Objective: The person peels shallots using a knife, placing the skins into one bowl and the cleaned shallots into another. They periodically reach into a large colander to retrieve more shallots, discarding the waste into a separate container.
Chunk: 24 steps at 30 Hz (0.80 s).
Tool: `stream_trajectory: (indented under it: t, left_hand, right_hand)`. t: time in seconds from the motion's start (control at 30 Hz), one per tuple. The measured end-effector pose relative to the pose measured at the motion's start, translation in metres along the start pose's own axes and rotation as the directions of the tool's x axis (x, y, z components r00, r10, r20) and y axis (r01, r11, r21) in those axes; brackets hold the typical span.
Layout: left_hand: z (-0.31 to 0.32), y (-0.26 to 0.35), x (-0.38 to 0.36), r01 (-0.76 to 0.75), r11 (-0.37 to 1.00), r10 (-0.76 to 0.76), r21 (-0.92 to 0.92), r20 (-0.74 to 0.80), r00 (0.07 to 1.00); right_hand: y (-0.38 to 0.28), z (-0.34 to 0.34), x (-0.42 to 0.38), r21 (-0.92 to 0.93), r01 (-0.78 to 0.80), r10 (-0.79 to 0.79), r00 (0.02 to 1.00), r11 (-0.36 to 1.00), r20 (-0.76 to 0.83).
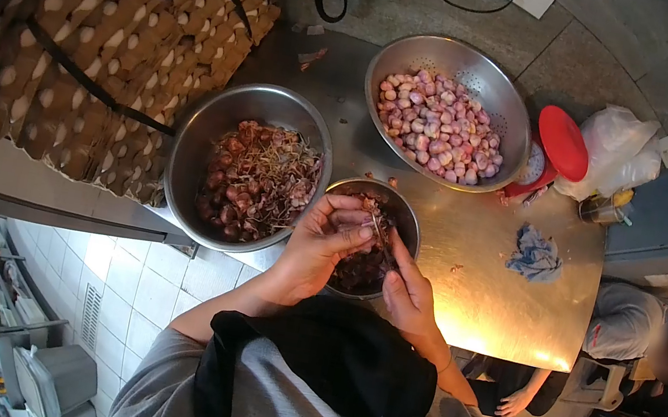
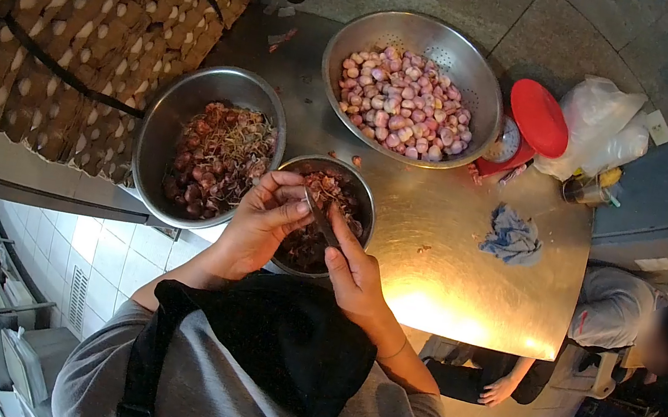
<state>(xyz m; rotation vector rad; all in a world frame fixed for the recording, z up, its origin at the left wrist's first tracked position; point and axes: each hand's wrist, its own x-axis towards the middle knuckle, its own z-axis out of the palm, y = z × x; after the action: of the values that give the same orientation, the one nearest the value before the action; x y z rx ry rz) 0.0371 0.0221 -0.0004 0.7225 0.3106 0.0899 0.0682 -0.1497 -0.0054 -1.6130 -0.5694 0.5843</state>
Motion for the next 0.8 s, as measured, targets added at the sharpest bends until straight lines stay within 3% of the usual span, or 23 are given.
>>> stream_trajectory:
  t: [0.33,0.47,0.53,0.67,0.77,0.8]
  left_hand:
    - [0.004,-0.001,-0.001,-0.062,0.998,0.062,0.012,-0.016,0.998]
    - [0.006,-0.010,-0.004,-0.082,0.994,0.081,0.067,0.008,0.997]
    - [0.005,-0.012,-0.005,-0.089,0.993,0.086,0.083,0.038,0.996]
    - [0.005,-0.019,-0.010,-0.035,0.983,0.022,0.179,0.072,0.997]
    - [0.008,-0.015,-0.010,-0.015,0.981,-0.001,0.192,0.085,0.996]
    - [0.008,-0.011,-0.009,0.001,0.986,-0.013,0.169,0.075,0.997]
  right_hand:
    - [-0.004,0.005,0.001,-0.053,0.046,-0.048,0.998,0.998,-0.032]
    - [0.004,0.006,0.011,-0.012,0.174,-0.174,0.982,0.985,-0.066]
    - [0.015,0.004,0.008,0.001,0.115,-0.115,0.991,0.993,-0.063]
    - [0.022,0.002,0.010,0.332,0.012,0.011,0.998,0.943,-0.067]
    - [0.011,-0.002,0.016,0.408,0.005,0.041,0.994,0.913,-0.104]
    - [-0.001,-0.002,0.016,0.339,0.013,0.030,0.992,0.941,-0.119]
